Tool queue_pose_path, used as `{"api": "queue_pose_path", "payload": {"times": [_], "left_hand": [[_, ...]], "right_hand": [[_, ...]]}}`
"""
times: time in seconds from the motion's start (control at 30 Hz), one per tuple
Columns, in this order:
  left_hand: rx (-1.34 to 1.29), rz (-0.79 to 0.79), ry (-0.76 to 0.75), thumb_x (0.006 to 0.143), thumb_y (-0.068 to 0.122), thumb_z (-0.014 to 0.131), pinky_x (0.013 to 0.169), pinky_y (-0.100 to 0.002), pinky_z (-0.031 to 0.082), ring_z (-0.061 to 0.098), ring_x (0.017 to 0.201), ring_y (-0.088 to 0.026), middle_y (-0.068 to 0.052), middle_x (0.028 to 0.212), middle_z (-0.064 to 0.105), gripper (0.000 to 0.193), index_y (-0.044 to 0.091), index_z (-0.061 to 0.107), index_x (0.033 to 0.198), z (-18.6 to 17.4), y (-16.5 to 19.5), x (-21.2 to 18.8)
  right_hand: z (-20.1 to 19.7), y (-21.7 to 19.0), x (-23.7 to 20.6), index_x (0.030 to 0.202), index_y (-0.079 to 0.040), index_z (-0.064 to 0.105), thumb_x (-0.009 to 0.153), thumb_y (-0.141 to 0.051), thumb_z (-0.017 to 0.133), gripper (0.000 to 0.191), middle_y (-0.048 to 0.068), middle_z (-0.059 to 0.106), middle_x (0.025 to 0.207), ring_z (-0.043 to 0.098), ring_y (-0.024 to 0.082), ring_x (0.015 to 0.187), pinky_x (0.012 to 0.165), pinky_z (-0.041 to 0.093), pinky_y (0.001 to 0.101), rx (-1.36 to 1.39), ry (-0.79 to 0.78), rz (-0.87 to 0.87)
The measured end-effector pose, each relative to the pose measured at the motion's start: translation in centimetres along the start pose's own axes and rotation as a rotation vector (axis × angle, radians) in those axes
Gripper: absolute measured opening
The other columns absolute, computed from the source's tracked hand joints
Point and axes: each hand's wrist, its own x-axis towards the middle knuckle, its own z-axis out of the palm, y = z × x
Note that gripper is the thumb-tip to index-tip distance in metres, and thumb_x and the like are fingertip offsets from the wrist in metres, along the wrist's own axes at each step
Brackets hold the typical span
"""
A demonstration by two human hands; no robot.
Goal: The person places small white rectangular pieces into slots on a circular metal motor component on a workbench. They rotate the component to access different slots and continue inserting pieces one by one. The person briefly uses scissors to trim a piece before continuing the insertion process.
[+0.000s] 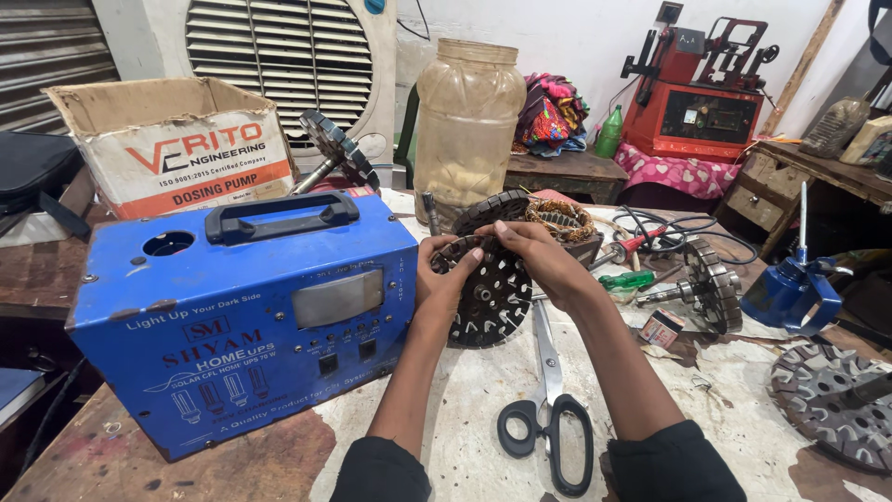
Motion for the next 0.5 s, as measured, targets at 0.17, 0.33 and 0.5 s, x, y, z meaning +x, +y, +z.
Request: {"api": "queue_pose_path", "payload": {"times": [0.17,0.33,0.5], "left_hand": [[0.025,-0.102,-0.019,0.073,0.026,0.089,0.08,-0.029,0.055,0.069,0.088,-0.014,-0.007,0.097,0.073,0.044,0.005,0.069,0.108,-0.2,-1.0,0.3],[0.048,-0.073,-0.031,0.071,0.026,0.09,0.077,-0.031,0.057,0.069,0.083,-0.015,-0.008,0.093,0.073,0.041,0.004,0.071,0.101,0.1,-2.5,1.5],[0.03,-0.028,-0.015,0.071,0.027,0.09,0.078,-0.031,0.057,0.068,0.084,-0.015,-0.007,0.093,0.072,0.043,0.005,0.07,0.102,0.1,-3.4,1.6]], "right_hand": [[-1.0,1.1,0.4,0.127,-0.003,0.069,0.104,-0.038,0.047,0.047,0.008,0.074,0.114,0.068,0.013,0.102,0.09,0.053,0.0305,0.085,-0.048,-0.055],[-3.5,3.7,1.8,0.123,-0.004,0.07,0.104,-0.031,0.048,0.04,0.008,0.075,0.108,0.069,0.016,0.096,0.085,0.055,0.0338,-0.036,0.112,0.081],[-4.4,6.3,2.6,0.121,-0.002,0.071,0.089,-0.002,0.06,0.034,0.016,0.078,0.1,0.079,0.025,0.084,0.075,0.064,0.0394,-0.787,0.116,0.327]]}}
